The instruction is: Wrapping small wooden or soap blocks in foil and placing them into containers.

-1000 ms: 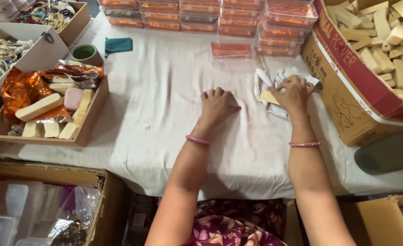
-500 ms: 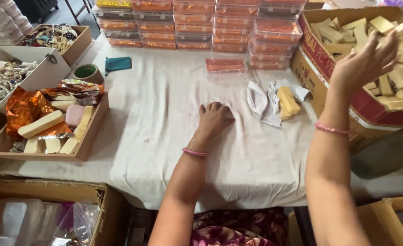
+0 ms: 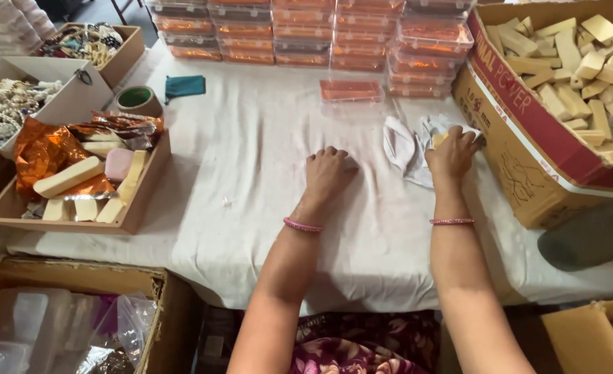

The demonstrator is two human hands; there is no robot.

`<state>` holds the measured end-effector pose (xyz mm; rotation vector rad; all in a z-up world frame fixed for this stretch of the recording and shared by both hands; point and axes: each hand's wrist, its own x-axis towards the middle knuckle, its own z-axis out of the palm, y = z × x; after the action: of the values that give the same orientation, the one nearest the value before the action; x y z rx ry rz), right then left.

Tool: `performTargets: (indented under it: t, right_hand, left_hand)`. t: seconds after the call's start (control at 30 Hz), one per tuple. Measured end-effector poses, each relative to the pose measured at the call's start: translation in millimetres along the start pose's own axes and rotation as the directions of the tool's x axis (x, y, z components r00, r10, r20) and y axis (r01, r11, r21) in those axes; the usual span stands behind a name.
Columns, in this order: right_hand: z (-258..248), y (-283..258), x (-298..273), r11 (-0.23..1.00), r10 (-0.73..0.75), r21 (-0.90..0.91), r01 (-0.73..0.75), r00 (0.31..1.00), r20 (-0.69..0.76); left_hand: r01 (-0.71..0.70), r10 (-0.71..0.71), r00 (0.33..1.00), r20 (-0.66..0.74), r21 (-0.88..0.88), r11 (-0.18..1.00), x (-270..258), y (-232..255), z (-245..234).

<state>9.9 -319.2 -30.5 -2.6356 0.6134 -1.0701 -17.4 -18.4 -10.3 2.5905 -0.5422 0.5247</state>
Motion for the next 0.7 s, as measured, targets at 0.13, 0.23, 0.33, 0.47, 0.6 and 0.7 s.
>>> performTargets:
  t: [0.13, 0.23, 0.33, 0.47, 0.6, 0.7]
  right_hand:
    - [-5, 2, 3, 0.971, 0.141, 0.187, -0.151, 0.988, 0.065]
    - [6, 9, 9, 0.924, 0.185, 0.34, -0.174, 0.983, 0.0]
    - [-4, -8, 4, 0.883, 0.032, 0.466, 0.053, 0.984, -0.173]
    - [-28, -74, -12, 0.7, -0.208, 0.615, 0.362, 0.928, -0.309]
    - [-31, -134, -59, 0.507, -0.305, 0.804, 0.31, 0.937, -0.169]
    - [-13, -143, -78, 0.487, -0.467, 0.743, 0.459, 0.855, -0.223]
  left_hand:
    - [0.03, -0.037, 0.997, -0.07, -0.098, 0.995, 3, 1, 4]
    - [0.064, -0.073, 0.996, -0.049, -0.16, 0.985, 5, 4, 0]
    - [0.063, -0.084, 0.995, -0.059, -0.296, 0.953, 5, 8, 1]
    - [0.04, -0.09, 0.996, -0.025, -0.757, 0.652, 15, 9, 8]
    - [0.078, -0.132, 0.99, 0.047, -0.967, 0.243, 35, -26, 69]
    - [0.157, -0.289, 0.949, 0.123, -0.983, 0.096, 46, -50, 94]
